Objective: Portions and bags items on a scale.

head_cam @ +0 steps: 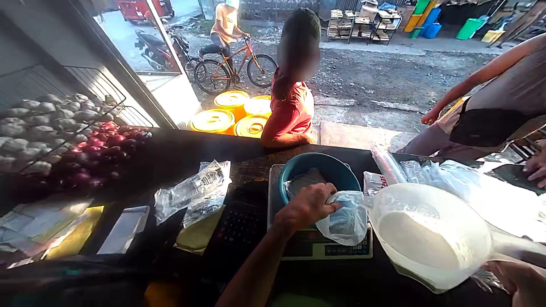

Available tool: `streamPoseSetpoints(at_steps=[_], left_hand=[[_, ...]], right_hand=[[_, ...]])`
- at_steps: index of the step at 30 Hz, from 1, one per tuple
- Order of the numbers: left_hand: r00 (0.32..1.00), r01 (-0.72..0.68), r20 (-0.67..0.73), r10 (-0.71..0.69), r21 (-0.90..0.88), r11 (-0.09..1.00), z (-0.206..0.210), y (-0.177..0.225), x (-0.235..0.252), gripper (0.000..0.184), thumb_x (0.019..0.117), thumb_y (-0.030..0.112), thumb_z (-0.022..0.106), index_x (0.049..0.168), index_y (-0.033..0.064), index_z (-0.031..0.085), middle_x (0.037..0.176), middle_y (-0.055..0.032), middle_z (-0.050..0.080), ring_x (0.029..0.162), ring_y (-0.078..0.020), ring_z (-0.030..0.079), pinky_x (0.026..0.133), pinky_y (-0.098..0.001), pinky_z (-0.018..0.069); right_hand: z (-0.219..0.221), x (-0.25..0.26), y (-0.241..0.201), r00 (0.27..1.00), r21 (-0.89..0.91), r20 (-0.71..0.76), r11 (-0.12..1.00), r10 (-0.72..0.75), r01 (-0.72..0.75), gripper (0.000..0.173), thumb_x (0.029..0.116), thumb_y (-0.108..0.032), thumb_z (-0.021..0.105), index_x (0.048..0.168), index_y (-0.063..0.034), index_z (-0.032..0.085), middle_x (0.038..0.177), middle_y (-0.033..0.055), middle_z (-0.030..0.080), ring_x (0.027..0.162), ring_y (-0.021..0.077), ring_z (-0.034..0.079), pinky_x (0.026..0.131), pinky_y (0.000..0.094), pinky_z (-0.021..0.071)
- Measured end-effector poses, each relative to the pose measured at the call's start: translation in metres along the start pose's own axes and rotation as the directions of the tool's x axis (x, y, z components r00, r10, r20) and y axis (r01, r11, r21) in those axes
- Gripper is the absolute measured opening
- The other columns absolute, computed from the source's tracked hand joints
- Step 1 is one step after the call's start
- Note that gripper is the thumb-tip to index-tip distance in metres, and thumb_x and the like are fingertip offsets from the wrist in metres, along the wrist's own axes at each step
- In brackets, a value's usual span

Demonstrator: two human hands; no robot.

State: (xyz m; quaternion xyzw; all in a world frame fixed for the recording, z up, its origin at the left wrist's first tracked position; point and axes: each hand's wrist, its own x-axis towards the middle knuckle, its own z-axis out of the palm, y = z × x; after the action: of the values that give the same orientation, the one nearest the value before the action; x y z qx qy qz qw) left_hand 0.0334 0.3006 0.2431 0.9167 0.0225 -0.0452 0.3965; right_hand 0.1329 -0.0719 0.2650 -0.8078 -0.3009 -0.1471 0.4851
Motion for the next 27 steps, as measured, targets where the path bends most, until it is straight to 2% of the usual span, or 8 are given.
streamPoseSetpoints(at_steps=[1, 3, 5, 9, 14, 17, 20, 27], left_hand=[[1.0, -0.005, 0.019, 0.005, -0.002, 1.0, -0.003, 0.001, 0.001, 0.038, 0.1008, 0.032, 0.063, 0.126, 0.0034, 0.063, 0.11, -0.0165, 0.067, 0.099, -0.0291, 0.066, 0.09, -0.0493, 0.0537], [0.998, 0.001, 0.061, -0.001, -0.007, 1.0, -0.008, 0.002, 0.003, 0.04, 0.1015, 0.032, 0.063, 0.128, 0.0023, 0.062, 0.11, -0.0181, 0.068, 0.1, -0.0301, 0.067, 0.091, -0.0503, 0.0535], [0.996, 0.011, 0.093, -0.009, -0.022, 1.0, -0.01, -0.002, 0.005, 0.038, 0.1028, 0.032, 0.062, 0.128, 0.0035, 0.063, 0.107, -0.0174, 0.069, 0.097, -0.0291, 0.067, 0.089, -0.0506, 0.0536], [0.994, -0.027, 0.108, 0.028, -0.013, 1.0, 0.0, -0.015, 0.01, 0.033, 0.1019, 0.034, 0.064, 0.123, 0.0088, 0.065, 0.094, -0.0111, 0.069, 0.084, -0.0244, 0.068, 0.078, -0.0488, 0.0568], [0.993, -0.017, 0.121, 0.014, 0.019, 1.0, -0.002, -0.01, 0.01, 0.032, 0.1035, 0.036, 0.061, 0.121, 0.0099, 0.065, 0.092, -0.0089, 0.068, 0.082, -0.0224, 0.067, 0.078, -0.0464, 0.0558], [0.994, -0.019, 0.112, 0.017, 0.019, 1.0, 0.002, -0.01, 0.008, 0.03, 0.104, 0.038, 0.059, 0.118, 0.0119, 0.065, 0.09, -0.0061, 0.067, 0.08, -0.0203, 0.066, 0.075, -0.0453, 0.0553], [0.996, -0.012, 0.085, 0.009, 0.033, 0.999, 0.002, -0.009, 0.007, 0.029, 0.1043, 0.039, 0.058, 0.116, 0.0139, 0.065, 0.089, -0.0038, 0.066, 0.079, -0.0179, 0.064, 0.073, -0.0432, 0.0541], [1.0, -0.002, 0.022, 0.001, 0.035, 0.999, 0.002, -0.005, 0.004, 0.026, 0.1042, 0.036, 0.058, 0.118, 0.0147, 0.063, 0.09, -0.0025, 0.066, 0.08, -0.0172, 0.064, 0.072, -0.0422, 0.0535]], right_hand=[[0.001, 0.002, -0.005, 1.0, -0.002, -0.002, 1.0, 0.0, 0.0, 0.045, 0.0887, -0.048, 0.075, 0.094, -0.0043, 0.066, 0.072, -0.0077, 0.063, 0.065, 0.0003, 0.059, 0.071, 0.0295, 0.0554], [0.004, 0.005, -0.013, 1.0, 0.019, -0.007, 1.0, 0.008, -0.008, 0.039, 0.0869, -0.043, 0.076, 0.097, -0.0067, 0.065, 0.075, -0.0126, 0.063, 0.062, -0.0037, 0.059, 0.061, 0.0219, 0.0559], [0.002, 0.007, -0.012, 1.0, -0.006, 0.008, 1.0, -0.004, 0.004, 0.044, 0.0871, -0.044, 0.074, 0.104, -0.0042, 0.065, 0.089, -0.0086, 0.065, 0.067, -0.0037, 0.058, 0.06, 0.02, 0.0529], [-0.007, 0.011, -0.009, 0.996, -0.031, 0.062, 0.997, -0.068, 0.07, 0.037, 0.0919, -0.046, 0.072, 0.093, -0.0098, 0.065, 0.073, -0.0076, 0.062, 0.062, 0.0014, 0.058, 0.059, 0.0248, 0.0524], [-0.011, 0.013, -0.01, 0.997, -0.05, 0.065, 0.998, -0.038, 0.041, 0.033, 0.0926, -0.038, 0.073, 0.086, -0.0072, 0.064, 0.072, -0.0055, 0.061, 0.064, 0.0022, 0.058, 0.062, 0.0242, 0.0522], [-0.021, 0.012, -0.001, 0.995, -0.118, 0.089, 0.992, -0.035, 0.045, 0.038, 0.0931, -0.039, 0.073, 0.086, -0.0032, 0.065, 0.073, -0.0004, 0.061, 0.063, 0.0057, 0.057, 0.061, 0.0266, 0.0509], [-0.025, 0.012, 0.006, 0.994, -0.123, 0.106, 0.992, -0.006, 0.019, 0.039, 0.0905, -0.043, 0.075, 0.09, -0.0056, 0.064, 0.074, -0.0028, 0.059, 0.064, 0.005, 0.057, 0.063, 0.0265, 0.052], [-0.005, 0.019, -0.024, 0.986, -0.147, 0.168, 0.988, -0.016, 0.041, 0.043, 0.088, -0.047, 0.077, 0.093, -0.0054, 0.066, 0.076, -0.0037, 0.063, 0.068, 0.0018, 0.06, 0.064, 0.0239, 0.0534]])
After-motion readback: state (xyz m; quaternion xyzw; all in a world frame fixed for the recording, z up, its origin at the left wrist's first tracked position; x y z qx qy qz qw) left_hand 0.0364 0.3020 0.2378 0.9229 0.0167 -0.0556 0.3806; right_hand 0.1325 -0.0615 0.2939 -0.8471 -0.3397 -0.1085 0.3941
